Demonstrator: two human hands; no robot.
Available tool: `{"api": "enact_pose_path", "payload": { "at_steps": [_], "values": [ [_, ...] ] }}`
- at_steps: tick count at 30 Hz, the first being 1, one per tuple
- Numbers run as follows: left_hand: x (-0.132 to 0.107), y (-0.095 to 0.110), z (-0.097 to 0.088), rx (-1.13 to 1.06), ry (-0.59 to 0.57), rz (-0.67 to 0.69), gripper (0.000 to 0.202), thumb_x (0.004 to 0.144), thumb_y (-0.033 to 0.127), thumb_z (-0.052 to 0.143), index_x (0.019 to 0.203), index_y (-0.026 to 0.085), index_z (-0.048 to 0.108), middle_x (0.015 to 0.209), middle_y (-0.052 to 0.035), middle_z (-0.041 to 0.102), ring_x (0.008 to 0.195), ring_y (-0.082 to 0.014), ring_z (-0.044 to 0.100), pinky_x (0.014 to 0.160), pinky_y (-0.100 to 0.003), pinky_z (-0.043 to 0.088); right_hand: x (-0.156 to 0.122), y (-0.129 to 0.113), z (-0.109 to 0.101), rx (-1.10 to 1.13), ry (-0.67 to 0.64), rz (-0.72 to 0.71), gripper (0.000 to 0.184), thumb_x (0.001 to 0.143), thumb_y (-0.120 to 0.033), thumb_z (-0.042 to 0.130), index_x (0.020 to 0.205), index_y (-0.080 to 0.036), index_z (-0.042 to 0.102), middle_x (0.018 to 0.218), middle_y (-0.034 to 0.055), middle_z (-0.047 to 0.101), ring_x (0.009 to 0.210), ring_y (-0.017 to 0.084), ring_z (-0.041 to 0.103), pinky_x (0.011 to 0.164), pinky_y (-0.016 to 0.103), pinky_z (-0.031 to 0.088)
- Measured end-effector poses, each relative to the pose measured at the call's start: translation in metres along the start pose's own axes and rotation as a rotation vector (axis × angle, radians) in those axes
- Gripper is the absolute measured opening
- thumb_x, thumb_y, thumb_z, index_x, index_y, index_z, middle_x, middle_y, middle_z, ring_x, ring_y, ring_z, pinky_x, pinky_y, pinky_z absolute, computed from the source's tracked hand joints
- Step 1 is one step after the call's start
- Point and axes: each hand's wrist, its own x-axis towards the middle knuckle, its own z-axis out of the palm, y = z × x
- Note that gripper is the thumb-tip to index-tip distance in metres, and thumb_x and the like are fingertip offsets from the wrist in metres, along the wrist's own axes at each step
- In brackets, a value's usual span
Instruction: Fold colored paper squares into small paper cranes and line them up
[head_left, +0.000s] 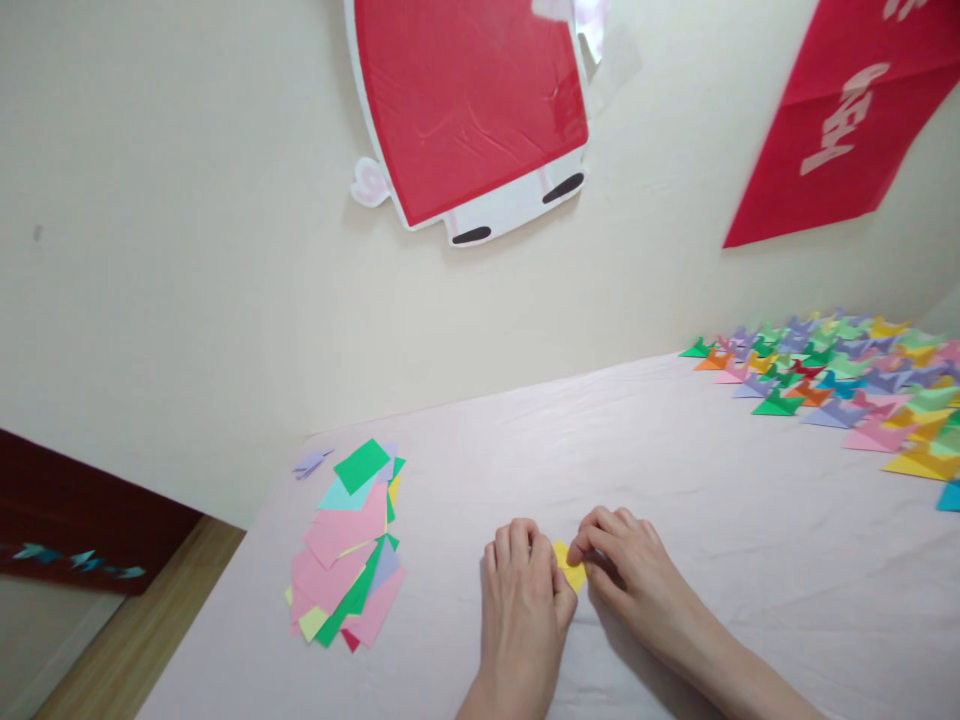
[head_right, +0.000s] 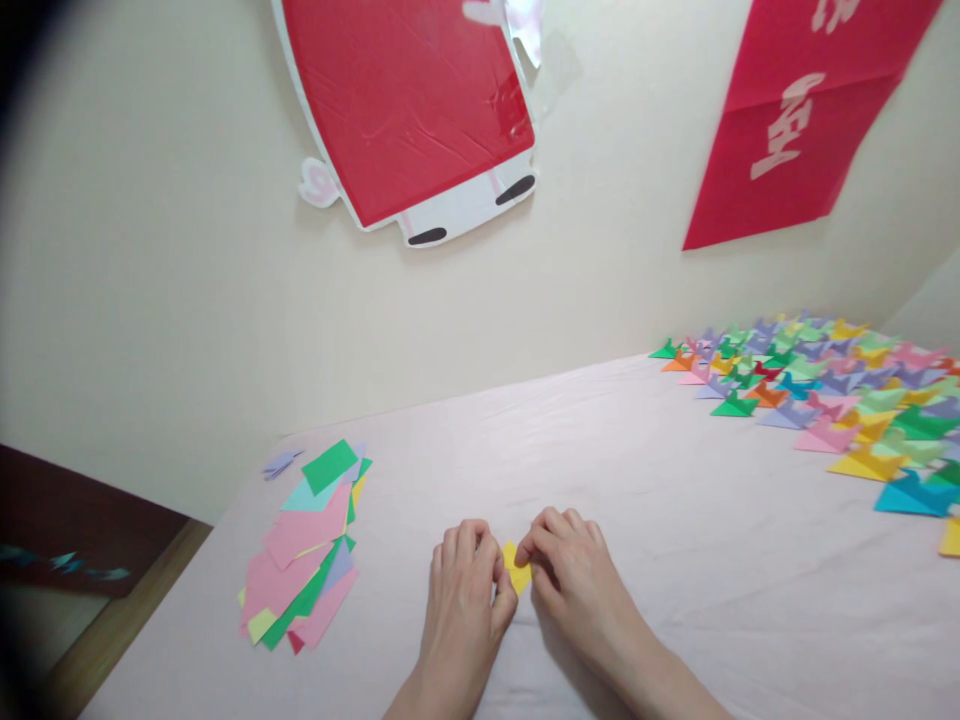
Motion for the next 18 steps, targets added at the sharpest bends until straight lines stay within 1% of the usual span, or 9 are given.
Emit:
{"api": "enact_pose_path", "payload": {
  "at_steps": [2,5,7,10,13,18],
  "values": [
    [0.000,0.001,-0.002,-0.041,-0.007,-0.021,0.023,0.079,0.000,0.047,0.090,0.020,0.051,0.097,-0.0031,0.052,0.091,-0.0241,0.047,0.080,-0.040,0.037,0.000,0.000,-0.001,0.007,0.000,-0.003,0.028,0.081,-0.002,0.045,0.085,-0.023,0.065,0.091,0.0027,0.062,0.090,0.022,0.053,0.081,0.039,0.035],
    [0.001,0.003,-0.007,-0.135,-0.001,-0.048,0.023,0.079,0.000,0.048,0.091,0.020,0.049,0.096,-0.0024,0.051,0.091,-0.0232,0.046,0.082,-0.040,0.036,0.000,-0.004,-0.001,-0.002,0.003,0.016,0.018,0.083,-0.010,0.052,0.084,-0.023,0.064,0.092,0.0023,0.063,0.091,0.023,0.053,0.082,0.040,0.035],
    [0.001,0.004,-0.011,-0.194,-0.008,-0.050,0.024,0.079,0.001,0.047,0.093,0.021,0.048,0.097,-0.0022,0.051,0.092,-0.0226,0.046,0.083,-0.039,0.035,0.000,-0.007,-0.001,-0.018,0.005,0.031,0.013,0.082,-0.013,0.056,0.083,-0.023,0.064,0.092,0.0023,0.063,0.091,0.024,0.053,0.082,0.040,0.035],
    [0.000,0.006,-0.017,-0.251,-0.036,-0.062,0.020,0.081,0.006,0.048,0.094,0.021,0.048,0.099,-0.0024,0.051,0.095,-0.0227,0.046,0.085,-0.038,0.034,0.001,-0.010,-0.002,-0.030,0.008,0.046,0.013,0.080,-0.013,0.057,0.083,-0.023,0.065,0.092,0.0028,0.064,0.092,0.024,0.053,0.082,0.040,0.035],
    [-0.001,0.007,-0.020,-0.259,-0.064,-0.082,0.017,0.082,0.010,0.049,0.095,0.022,0.049,0.102,-0.0032,0.052,0.098,-0.0234,0.045,0.088,-0.038,0.033,0.001,-0.011,-0.003,-0.032,0.007,0.055,0.014,0.079,-0.012,0.057,0.083,-0.023,0.065,0.093,0.0032,0.064,0.094,0.025,0.053,0.082,0.040,0.035],
    [0.001,0.004,-0.022,-0.253,-0.154,-0.139,0.031,0.071,0.003,0.045,0.096,0.021,0.049,0.106,-0.0039,0.052,0.102,-0.0221,0.045,0.089,-0.035,0.032,0.001,-0.010,-0.003,-0.041,0.004,0.048,0.020,0.079,-0.008,0.053,0.083,-0.022,0.065,0.093,0.0033,0.065,0.093,0.024,0.054,0.082,0.040,0.034]
  ]
}}
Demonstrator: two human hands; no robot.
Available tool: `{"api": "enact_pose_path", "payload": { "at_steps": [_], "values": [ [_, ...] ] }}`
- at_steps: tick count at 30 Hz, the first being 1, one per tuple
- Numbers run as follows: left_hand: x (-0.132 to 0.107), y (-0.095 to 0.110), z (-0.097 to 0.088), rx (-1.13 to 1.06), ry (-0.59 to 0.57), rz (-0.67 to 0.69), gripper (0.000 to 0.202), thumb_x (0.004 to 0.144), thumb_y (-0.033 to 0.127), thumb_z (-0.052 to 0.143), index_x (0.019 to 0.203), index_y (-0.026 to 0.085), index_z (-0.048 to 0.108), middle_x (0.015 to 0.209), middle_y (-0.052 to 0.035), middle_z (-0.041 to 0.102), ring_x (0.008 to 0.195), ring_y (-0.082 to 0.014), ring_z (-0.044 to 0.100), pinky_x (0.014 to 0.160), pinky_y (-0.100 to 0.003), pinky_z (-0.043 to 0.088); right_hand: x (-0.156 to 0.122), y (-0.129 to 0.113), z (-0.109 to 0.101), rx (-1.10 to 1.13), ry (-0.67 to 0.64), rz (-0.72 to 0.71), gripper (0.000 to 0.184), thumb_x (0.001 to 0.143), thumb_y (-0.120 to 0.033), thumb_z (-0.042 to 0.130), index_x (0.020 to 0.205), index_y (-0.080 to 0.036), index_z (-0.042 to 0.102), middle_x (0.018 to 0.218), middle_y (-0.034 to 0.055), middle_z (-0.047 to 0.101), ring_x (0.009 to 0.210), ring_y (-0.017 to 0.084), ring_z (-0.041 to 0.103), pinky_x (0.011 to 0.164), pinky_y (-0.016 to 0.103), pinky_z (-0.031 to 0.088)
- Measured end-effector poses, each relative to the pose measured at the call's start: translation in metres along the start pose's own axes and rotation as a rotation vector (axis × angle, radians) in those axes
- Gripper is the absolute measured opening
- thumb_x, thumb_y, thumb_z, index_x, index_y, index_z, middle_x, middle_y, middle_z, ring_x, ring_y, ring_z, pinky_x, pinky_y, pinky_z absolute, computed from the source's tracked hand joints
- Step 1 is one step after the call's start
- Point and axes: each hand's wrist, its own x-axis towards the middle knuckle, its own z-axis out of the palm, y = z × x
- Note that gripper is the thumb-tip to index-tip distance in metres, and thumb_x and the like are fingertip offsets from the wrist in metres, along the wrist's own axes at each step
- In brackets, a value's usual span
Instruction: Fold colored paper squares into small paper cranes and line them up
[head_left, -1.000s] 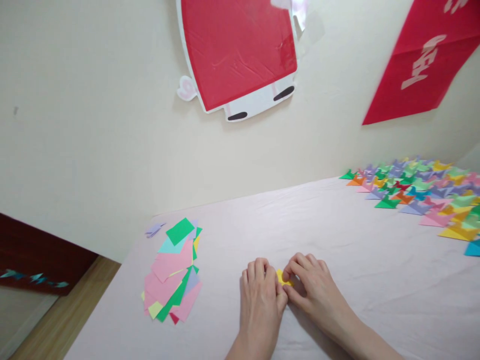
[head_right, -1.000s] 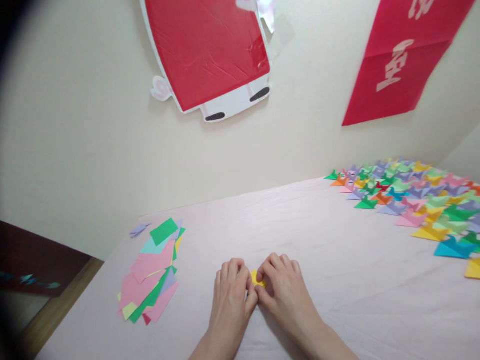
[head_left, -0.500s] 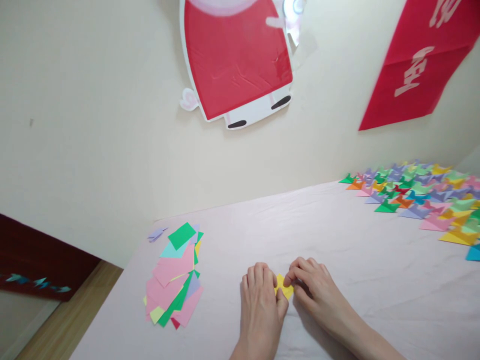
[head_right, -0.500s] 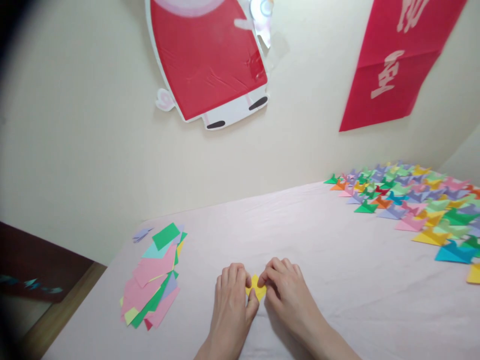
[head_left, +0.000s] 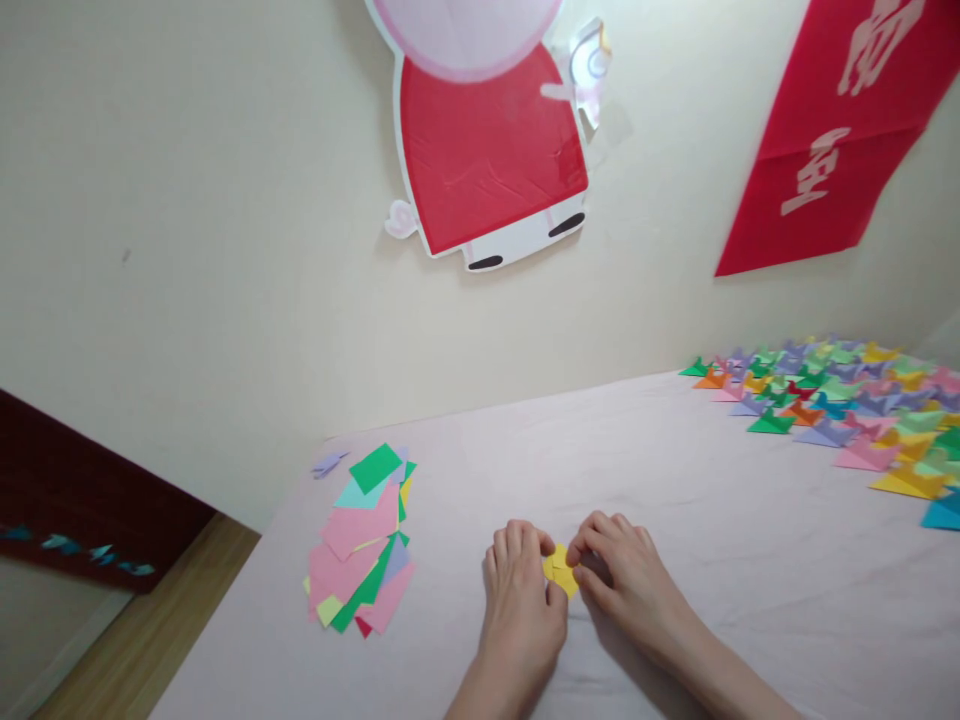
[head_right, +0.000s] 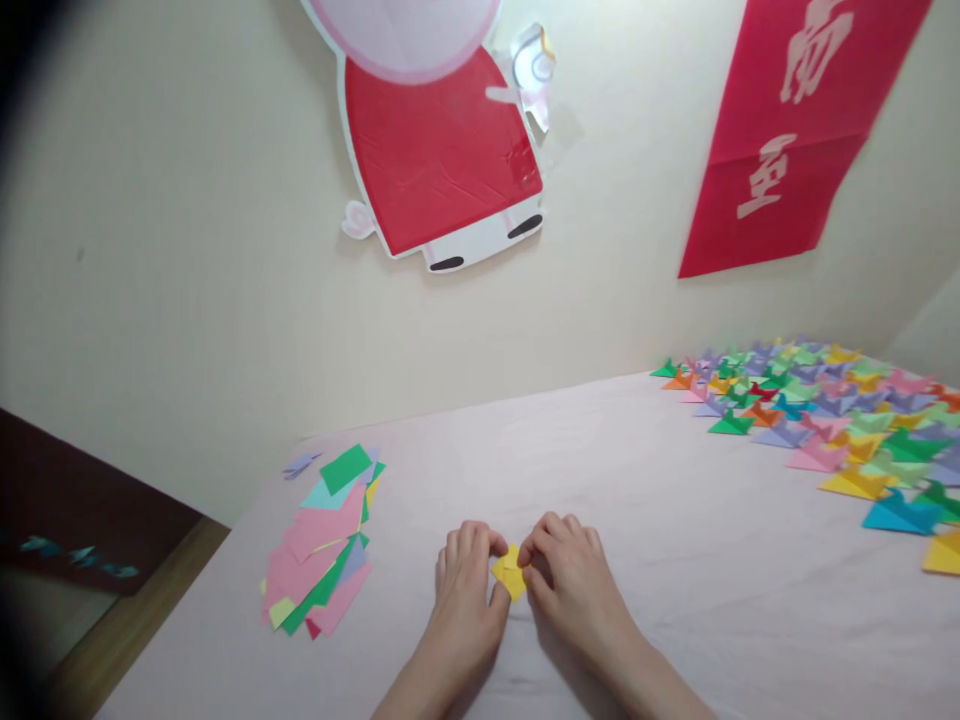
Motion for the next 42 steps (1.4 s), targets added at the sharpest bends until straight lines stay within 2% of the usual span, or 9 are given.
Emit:
{"api": "enact_pose_path", "payload": {
  "at_steps": [5,8,14,21,26,30,36,39,42],
  "values": [
    [0.002,-0.003,-0.006,-0.039,-0.033,-0.038,0.043,0.064,-0.001,0.041,0.099,0.021,0.052,0.109,-0.0032,0.053,0.106,-0.0202,0.045,0.092,-0.032,0.032,0.000,0.002,0.001,-0.002,-0.003,-0.007,0.022,0.079,-0.006,0.051,0.084,-0.022,0.066,0.093,0.0036,0.064,0.093,0.023,0.054,0.082,0.039,0.034],
    [0.001,-0.004,-0.010,-0.066,-0.071,-0.023,0.039,0.069,0.003,0.044,0.101,0.022,0.053,0.111,-0.0031,0.054,0.108,-0.0205,0.046,0.094,-0.032,0.033,0.001,0.001,0.001,0.007,0.002,-0.009,0.023,0.078,-0.006,0.050,0.083,-0.022,0.066,0.093,0.0037,0.065,0.093,0.023,0.053,0.082,0.039,0.035],
    [-0.001,-0.003,-0.010,-0.031,0.027,0.133,0.026,0.079,0.006,0.049,0.098,0.023,0.053,0.106,-0.0038,0.055,0.100,-0.0232,0.048,0.088,-0.036,0.037,0.000,0.002,0.000,0.015,0.019,-0.035,0.024,0.079,-0.007,0.049,0.083,-0.022,0.066,0.092,0.0039,0.064,0.092,0.023,0.054,0.082,0.040,0.036],
    [-0.002,-0.011,-0.006,-0.171,0.075,0.104,0.026,0.076,0.000,0.052,0.088,0.023,0.051,0.095,-0.0001,0.058,0.090,-0.0197,0.053,0.081,-0.031,0.040,-0.002,0.008,-0.003,0.136,0.032,-0.067,0.026,0.081,-0.011,0.051,0.099,-0.024,0.063,0.105,0.0042,0.065,0.102,0.024,0.054,0.089,0.042,0.038],
    [0.003,-0.011,-0.001,-0.482,0.051,0.050,0.029,0.080,0.005,0.054,0.104,0.022,0.054,0.091,0.0013,0.060,0.085,-0.0172,0.055,0.079,-0.028,0.042,-0.003,0.007,-0.006,0.226,0.032,-0.097,0.018,0.077,-0.017,0.061,0.093,-0.024,0.063,0.110,0.0049,0.062,0.106,0.025,0.053,0.094,0.042,0.040],
    [0.012,-0.006,0.000,-0.710,-0.019,0.025,0.010,0.079,0.010,0.057,0.081,0.019,0.055,0.076,0.0032,0.057,0.073,-0.0143,0.052,0.066,-0.023,0.041,0.000,0.006,-0.004,0.467,0.041,-0.161,0.006,0.085,-0.024,0.053,0.083,-0.022,0.058,0.094,0.0031,0.062,0.093,0.020,0.059,0.085,0.034,0.047],
    [0.011,-0.001,-0.010,-0.532,0.002,0.063,0.026,0.072,0.003,0.059,0.091,0.021,0.061,0.091,0.0015,0.063,0.086,-0.0162,0.057,0.078,-0.026,0.042,0.000,0.008,0.001,0.490,0.067,-0.107,0.017,0.092,-0.034,0.049,0.084,-0.021,0.056,0.078,0.0001,0.060,0.071,0.015,0.056,0.067,0.026,0.046],
    [0.010,-0.002,-0.016,-0.363,0.081,0.110,0.016,0.079,0.007,0.057,0.081,0.022,0.061,0.087,0.0015,0.063,0.087,-0.0184,0.056,0.079,-0.030,0.042,0.000,0.009,0.000,0.467,0.080,-0.121,0.017,0.091,-0.032,0.048,0.081,-0.021,0.055,0.073,-0.0011,0.058,0.067,0.014,0.055,0.063,0.025,0.045],
    [0.013,-0.004,-0.016,-0.281,0.151,0.166,0.023,0.079,0.002,0.051,0.080,0.023,0.060,0.086,0.0018,0.063,0.089,-0.0188,0.056,0.081,-0.031,0.042,0.000,0.008,-0.003,0.431,0.116,-0.191,0.014,0.091,-0.026,0.047,0.082,-0.022,0.055,0.077,0.0007,0.060,0.073,0.016,0.058,0.066,0.026,0.048]
  ]
}}
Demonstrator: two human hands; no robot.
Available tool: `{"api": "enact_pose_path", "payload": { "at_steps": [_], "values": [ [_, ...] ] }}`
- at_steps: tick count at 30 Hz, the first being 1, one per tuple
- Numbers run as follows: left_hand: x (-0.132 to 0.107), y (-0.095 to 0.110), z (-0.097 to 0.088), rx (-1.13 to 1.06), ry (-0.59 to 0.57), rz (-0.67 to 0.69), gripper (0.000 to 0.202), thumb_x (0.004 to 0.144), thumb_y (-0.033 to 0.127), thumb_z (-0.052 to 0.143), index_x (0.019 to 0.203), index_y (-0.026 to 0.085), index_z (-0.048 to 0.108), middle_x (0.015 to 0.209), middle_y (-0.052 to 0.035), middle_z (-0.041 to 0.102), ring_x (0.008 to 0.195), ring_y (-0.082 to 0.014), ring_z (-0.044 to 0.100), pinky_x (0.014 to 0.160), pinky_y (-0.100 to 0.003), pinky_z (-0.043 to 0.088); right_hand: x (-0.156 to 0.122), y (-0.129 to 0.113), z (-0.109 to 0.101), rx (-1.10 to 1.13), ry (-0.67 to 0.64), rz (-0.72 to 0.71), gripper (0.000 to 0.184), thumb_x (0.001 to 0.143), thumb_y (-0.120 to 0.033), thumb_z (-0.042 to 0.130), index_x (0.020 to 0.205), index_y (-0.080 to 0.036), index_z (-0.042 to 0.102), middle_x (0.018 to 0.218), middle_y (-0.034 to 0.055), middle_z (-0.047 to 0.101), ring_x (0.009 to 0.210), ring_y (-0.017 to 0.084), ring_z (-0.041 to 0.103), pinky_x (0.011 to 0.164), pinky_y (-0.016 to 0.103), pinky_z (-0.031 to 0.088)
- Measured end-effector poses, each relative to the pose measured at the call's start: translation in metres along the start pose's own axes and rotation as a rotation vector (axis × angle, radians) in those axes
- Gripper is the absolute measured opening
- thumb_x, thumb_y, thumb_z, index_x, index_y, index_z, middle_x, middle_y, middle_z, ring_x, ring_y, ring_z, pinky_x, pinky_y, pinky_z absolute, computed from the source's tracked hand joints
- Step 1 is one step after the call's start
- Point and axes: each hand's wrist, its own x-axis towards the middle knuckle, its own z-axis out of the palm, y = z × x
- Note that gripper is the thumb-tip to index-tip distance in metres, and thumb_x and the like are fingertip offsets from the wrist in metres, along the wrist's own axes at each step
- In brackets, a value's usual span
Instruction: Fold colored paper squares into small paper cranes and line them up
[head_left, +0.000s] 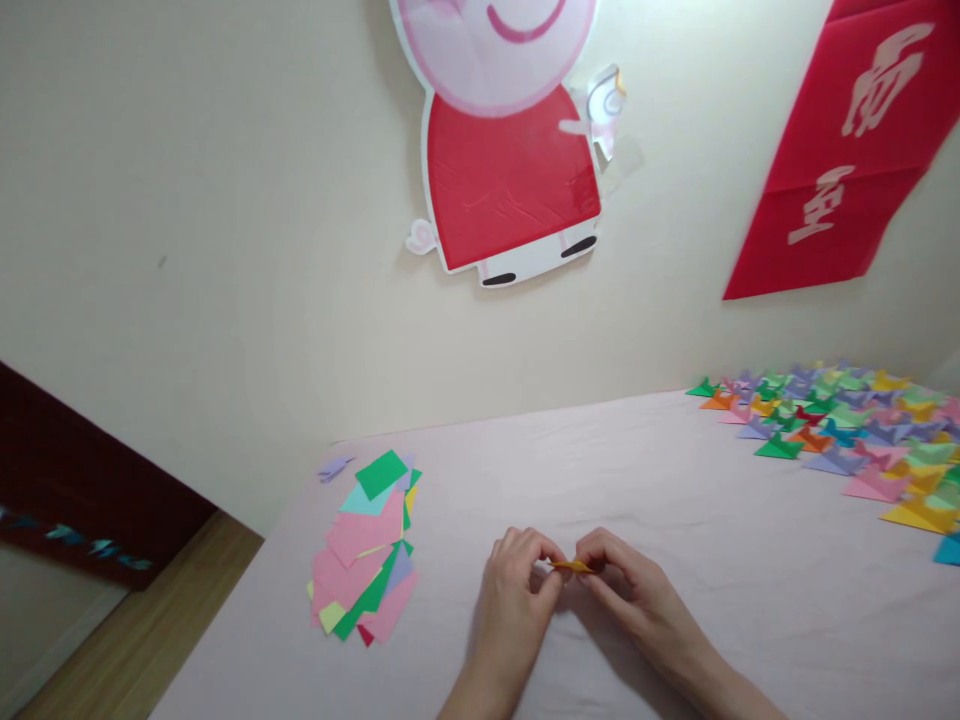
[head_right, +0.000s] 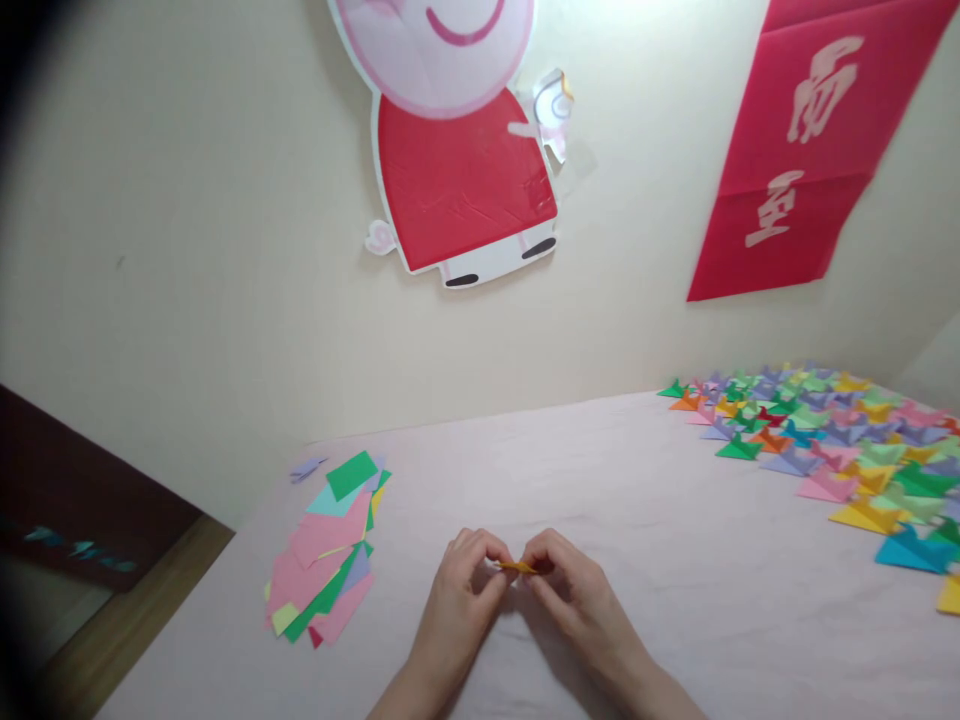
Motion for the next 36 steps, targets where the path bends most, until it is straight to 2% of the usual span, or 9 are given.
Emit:
{"api": "enact_pose_path", "payload": {
  "at_steps": [4,8,11,16,19,23,28,32,36],
  "values": [
    [-0.005,-0.004,0.003,0.106,0.019,0.087,0.035,0.076,-0.006,0.045,0.088,0.023,0.059,0.096,0.0002,0.064,0.095,-0.0192,0.056,0.083,-0.032,0.044,-0.003,0.001,0.001,-0.278,-0.018,-0.216,0.021,0.093,-0.014,0.044,0.083,-0.022,0.060,0.083,0.0035,0.064,0.079,0.018,0.059,0.071,0.028,0.048],
    [-0.024,-0.007,0.000,0.258,-0.115,0.258,0.044,0.078,-0.005,0.044,0.107,0.024,0.060,0.113,-0.0023,0.065,0.103,-0.0221,0.054,0.089,-0.038,0.043,-0.009,0.006,0.001,-0.571,-0.108,-0.323,0.022,0.089,-0.006,0.051,0.089,-0.023,0.066,0.088,0.0037,0.067,0.080,0.020,0.058,0.071,0.030,0.046],
    [-0.036,-0.010,-0.006,0.378,-0.196,0.363,0.049,0.080,-0.001,0.048,0.122,0.022,0.057,0.126,-0.0040,0.064,0.105,-0.0238,0.054,0.092,-0.041,0.044,-0.009,0.007,-0.010,-0.524,-0.208,-0.295,0.022,0.090,-0.006,0.053,0.089,-0.023,0.067,0.095,0.0032,0.069,0.087,0.019,0.059,0.076,0.029,0.048],
    [-0.042,-0.016,-0.011,0.454,-0.205,0.451,0.042,0.083,0.004,0.050,0.120,0.020,0.058,0.131,-0.0067,0.062,0.106,-0.0234,0.055,0.091,-0.039,0.047,-0.004,0.005,-0.026,-0.419,-0.277,-0.220,0.015,0.092,-0.017,0.060,0.084,-0.026,0.069,0.096,0.0020,0.071,0.091,0.019,0.060,0.080,0.032,0.049],
    [-0.043,-0.017,-0.010,0.458,-0.171,0.472,0.040,0.083,0.003,0.049,0.118,0.019,0.059,0.124,-0.0071,0.065,0.105,-0.0234,0.055,0.090,-0.038,0.047,-0.004,0.004,-0.024,-0.407,-0.255,-0.185,0.014,0.092,-0.020,0.060,0.081,-0.025,0.068,0.096,0.0033,0.070,0.091,0.020,0.059,0.080,0.033,0.048],
    [-0.043,-0.016,-0.007,0.443,-0.177,0.460,0.036,0.084,0.003,0.048,0.115,0.018,0.059,0.112,-0.0053,0.068,0.098,-0.0232,0.056,0.086,-0.037,0.047,-0.005,0.002,-0.017,-0.354,-0.237,-0.066,0.015,0.093,-0.020,0.058,0.080,-0.024,0.064,0.097,0.0030,0.067,0.095,0.020,0.057,0.084,0.034,0.047],
    [-0.046,-0.019,-0.006,0.459,-0.138,0.505,0.028,0.091,0.006,0.046,0.113,0.016,0.060,0.113,-0.0063,0.068,0.096,-0.0236,0.057,0.084,-0.037,0.045,0.000,-0.001,-0.011,-0.355,-0.208,0.047,0.014,0.087,-0.016,0.057,0.075,-0.023,0.059,0.090,0.0024,0.065,0.091,0.022,0.055,0.082,0.037,0.045],
    [-0.050,-0.024,-0.002,0.476,-0.095,0.524,0.026,0.094,0.008,0.044,0.113,0.016,0.060,0.115,-0.0069,0.067,0.096,-0.0233,0.057,0.085,-0.038,0.043,0.002,0.000,-0.008,-0.375,-0.191,0.054,0.014,0.084,-0.014,0.056,0.073,-0.023,0.058,0.086,0.0020,0.065,0.087,0.022,0.055,0.079,0.037,0.044],
    [-0.052,-0.022,0.000,0.515,-0.115,0.497,0.024,0.094,0.008,0.045,0.109,0.018,0.060,0.111,-0.0068,0.067,0.097,-0.0227,0.058,0.087,-0.037,0.042,0.003,0.003,-0.006,-0.389,-0.178,0.034,0.014,0.084,-0.015,0.056,0.073,-0.023,0.059,0.084,0.0022,0.065,0.085,0.021,0.055,0.077,0.036,0.043]
  ]
}}
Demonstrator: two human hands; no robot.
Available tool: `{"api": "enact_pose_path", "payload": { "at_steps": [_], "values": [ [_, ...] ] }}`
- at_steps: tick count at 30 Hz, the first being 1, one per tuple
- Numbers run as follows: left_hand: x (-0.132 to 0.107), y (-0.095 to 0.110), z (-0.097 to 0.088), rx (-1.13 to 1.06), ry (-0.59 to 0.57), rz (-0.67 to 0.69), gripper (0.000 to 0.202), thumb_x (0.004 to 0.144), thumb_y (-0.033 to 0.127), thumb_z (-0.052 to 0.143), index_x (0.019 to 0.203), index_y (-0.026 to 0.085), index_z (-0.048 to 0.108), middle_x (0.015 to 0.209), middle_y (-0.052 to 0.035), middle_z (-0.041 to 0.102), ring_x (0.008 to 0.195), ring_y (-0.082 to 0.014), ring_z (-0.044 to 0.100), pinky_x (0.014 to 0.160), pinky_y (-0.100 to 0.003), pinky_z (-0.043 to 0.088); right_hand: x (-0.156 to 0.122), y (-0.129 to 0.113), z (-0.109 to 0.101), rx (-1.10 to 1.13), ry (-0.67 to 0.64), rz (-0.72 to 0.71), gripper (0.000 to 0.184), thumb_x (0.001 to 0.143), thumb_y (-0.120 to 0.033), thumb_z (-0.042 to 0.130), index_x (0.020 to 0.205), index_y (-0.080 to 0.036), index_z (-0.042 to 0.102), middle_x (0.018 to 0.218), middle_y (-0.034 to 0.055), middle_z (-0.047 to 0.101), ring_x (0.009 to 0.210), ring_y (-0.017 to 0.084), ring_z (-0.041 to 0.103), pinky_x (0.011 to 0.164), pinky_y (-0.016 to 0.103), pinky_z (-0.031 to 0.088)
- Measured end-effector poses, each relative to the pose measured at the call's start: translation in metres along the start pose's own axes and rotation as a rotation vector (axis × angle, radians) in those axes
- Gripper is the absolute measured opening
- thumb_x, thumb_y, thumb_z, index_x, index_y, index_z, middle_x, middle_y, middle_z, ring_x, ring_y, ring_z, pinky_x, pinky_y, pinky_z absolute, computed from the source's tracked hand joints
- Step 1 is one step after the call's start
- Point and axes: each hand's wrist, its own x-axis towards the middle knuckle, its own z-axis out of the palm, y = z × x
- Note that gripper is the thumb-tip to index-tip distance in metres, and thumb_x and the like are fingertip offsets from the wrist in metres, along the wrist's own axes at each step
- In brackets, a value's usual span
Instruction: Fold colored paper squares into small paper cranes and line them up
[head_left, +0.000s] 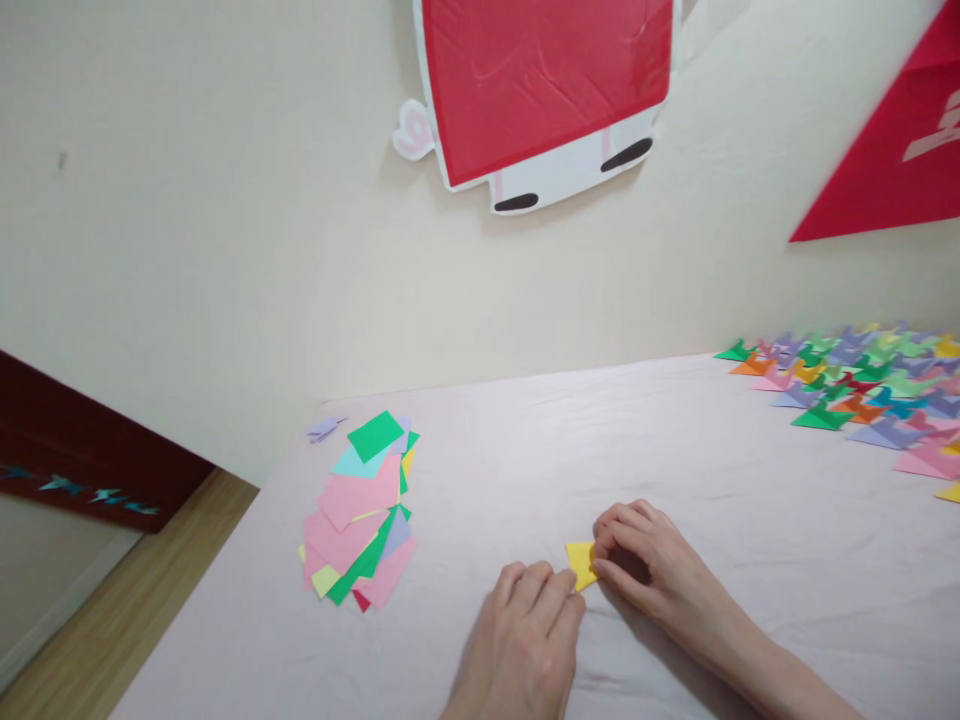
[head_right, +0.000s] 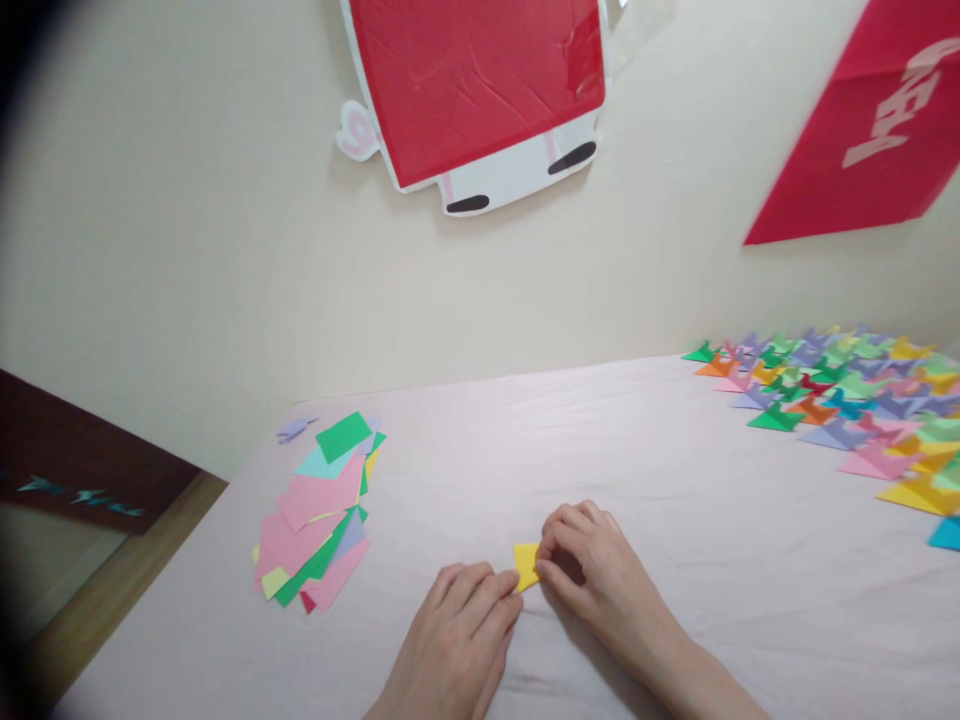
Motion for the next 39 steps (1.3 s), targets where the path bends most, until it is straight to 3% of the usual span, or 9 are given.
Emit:
{"api": "enact_pose_path", "payload": {
  "at_steps": [5,15,33,39],
  "values": [
    [0.0035,0.0035,-0.0021,0.071,-0.008,0.037,0.028,0.095,0.015,0.045,0.120,0.017,0.058,0.105,-0.0067,0.066,0.094,-0.0225,0.056,0.083,-0.037,0.042,-0.0001,0.0021,0.0015,0.001,-0.006,0.010,0.013,0.084,-0.015,0.056,0.074,-0.023,0.058,0.084,0.0028,0.065,0.085,0.021,0.054,0.077,0.037,0.043],
    [0.0056,0.0034,-0.0007,0.089,0.084,0.048,0.029,0.097,0.015,0.041,0.117,0.014,0.062,0.102,-0.0038,0.066,0.097,-0.0215,0.053,0.087,-0.035,0.041,0.0004,0.0023,0.0012,0.009,-0.026,0.012,0.014,0.086,-0.014,0.055,0.075,-0.022,0.057,0.084,0.0025,0.063,0.084,0.022,0.053,0.077,0.037,0.041],
    [-0.0010,0.0052,0.0049,0.212,-0.037,0.058,0.034,0.097,0.019,0.043,0.126,0.014,0.059,0.113,-0.0053,0.065,0.103,-0.0217,0.051,0.092,-0.035,0.040,0.0013,-0.0014,0.0028,-0.030,-0.038,0.024,0.014,0.088,-0.014,0.053,0.077,-0.021,0.056,0.085,0.0028,0.063,0.083,0.021,0.051,0.076,0.038,0.038],
    [0.0025,0.0089,0.0014,0.199,-0.023,0.033,0.032,0.096,0.018,0.045,0.123,0.014,0.060,0.106,-0.0034,0.066,0.098,-0.0220,0.052,0.090,-0.036,0.041,-0.0002,-0.0005,0.0028,-0.001,-0.030,0.054,0.009,0.086,-0.014,0.051,0.084,-0.022,0.056,0.089,0.0028,0.062,0.086,0.022,0.051,0.077,0.038,0.037]
  ]
}}
